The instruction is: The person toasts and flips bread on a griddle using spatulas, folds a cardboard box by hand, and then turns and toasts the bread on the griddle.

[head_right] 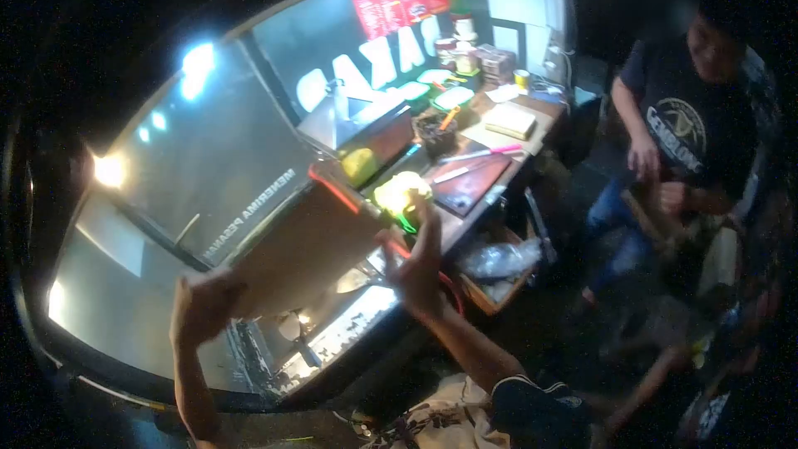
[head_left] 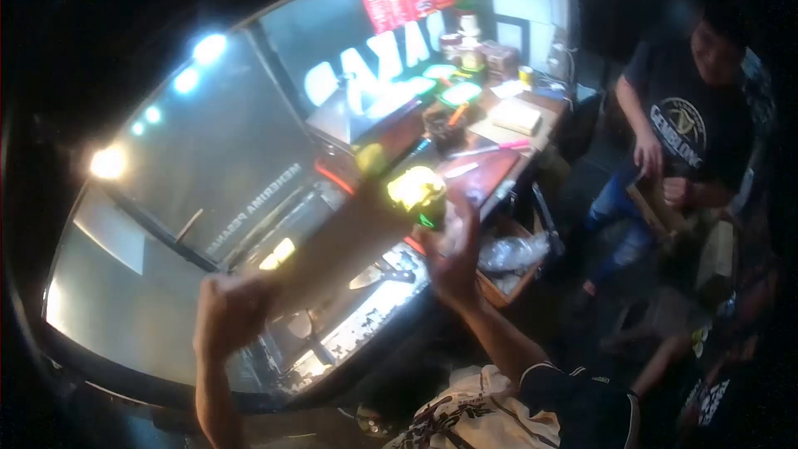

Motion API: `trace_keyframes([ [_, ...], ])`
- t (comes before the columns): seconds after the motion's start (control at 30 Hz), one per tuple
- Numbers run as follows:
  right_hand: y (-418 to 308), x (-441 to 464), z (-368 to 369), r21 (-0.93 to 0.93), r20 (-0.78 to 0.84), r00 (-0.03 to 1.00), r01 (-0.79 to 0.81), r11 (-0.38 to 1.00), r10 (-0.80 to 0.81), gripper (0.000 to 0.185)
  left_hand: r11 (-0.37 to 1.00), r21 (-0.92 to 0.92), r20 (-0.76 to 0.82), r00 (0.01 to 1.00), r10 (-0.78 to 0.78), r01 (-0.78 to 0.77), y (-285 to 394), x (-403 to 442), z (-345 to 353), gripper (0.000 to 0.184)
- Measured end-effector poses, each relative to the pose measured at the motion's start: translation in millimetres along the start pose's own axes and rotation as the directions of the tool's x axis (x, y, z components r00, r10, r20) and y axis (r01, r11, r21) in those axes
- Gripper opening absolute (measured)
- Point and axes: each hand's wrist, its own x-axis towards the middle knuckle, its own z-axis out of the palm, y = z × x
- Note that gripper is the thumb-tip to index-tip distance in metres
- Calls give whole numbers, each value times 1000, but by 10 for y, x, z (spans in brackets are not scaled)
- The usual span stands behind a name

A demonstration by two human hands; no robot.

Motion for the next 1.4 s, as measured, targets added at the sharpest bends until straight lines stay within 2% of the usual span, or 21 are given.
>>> trace_keyframes([
  [0.03,-437,-63,-208,-50,39,989,142,989,-140,67,977,185,-2,995,104,-102,60,-146,173,9],
  [0.07,-681,-141,-242,390,67,993,67,919,-101,65,986,138,60,994,87,-95,230,-203,205,10],
  [0.13,-1115,-145,-534,27,487,786,423,906,-381,58,988,124,199,978,68,-94,523,-342,297,11],
  [0.23,-1042,-431,-438,-47,684,653,483,874,-324,33,993,43,352,932,85,-106,808,-467,354,18],
  [0.33,-906,-485,-515,11,955,277,332,943,-109,29,998,49,536,844,8,-40,820,-609,376,25],
  [0.43,-826,-333,-723,175,907,309,344,922,-288,20,993,-88,772,625,118,-79,814,-567,-191,28],
  [0.47,-761,-259,-792,217,892,342,252,943,-297,19,914,-401,736,617,278,66,691,-576,-397,30],
  [0.5,-660,-180,-857,264,877,372,157,952,-304,18,720,-662,652,635,414,210,515,-580,-541,33],
  [0.53,-552,-109,-902,311,863,401,61,948,-309,17,493,-855,462,663,588,159,348,-491,-491,49],
  [0.6,-225,-44,-924,397,820,462,-34,917,-338,22,89,-989,145,800,582,115,-2,-482,-223,62],
  [0.63,-56,-60,-899,442,796,493,-77,894,-351,25,22,-999,53,867,495,49,-150,-477,22,64],
  [0.67,82,-119,-857,449,820,519,-319,835,-243,28,-30,-999,-40,917,398,-30,-313,-482,272,66],
  [0.73,327,-275,-750,411,877,480,-721,557,-25,36,-9,-993,113,987,116,115,-84,-94,767,76],
  [0.83,601,-575,-552,287,921,364,-875,390,138,42,-233,-924,270,949,164,304,304,276,1468,68],
  [0.87,769,-683,-480,115,933,265,-860,497,243,47,-320,-885,295,939,175,338,388,334,1716,67],
  [0.9,567,-749,-528,190,919,294,-915,356,264,48,-409,-840,308,933,185,358,442,353,1976,67],
  [1.0,828,-1130,-441,69,920,216,-911,406,328,41,-644,-681,292,936,198,349,478,282,2671,64],
  [1.17,1059,-1550,-572,-139,908,89,-859,493,410,39,-839,-483,208,964,167,250,396,92,3469,61],
  [1.3,1027,-1786,-476,-141,870,157,-830,540,468,32,-909,-381,138,983,125,169,269,-8,3767,58],
  [1.33,1021,-1831,-432,-130,849,248,-759,638,467,32,-921,-361,120,987,109,146,227,-37,3819,58],
  [1.4,1055,-1943,-348,-166,859,199,-762,625,471,30,-941,-324,74,994,80,100,138,-158,3907,57],
])
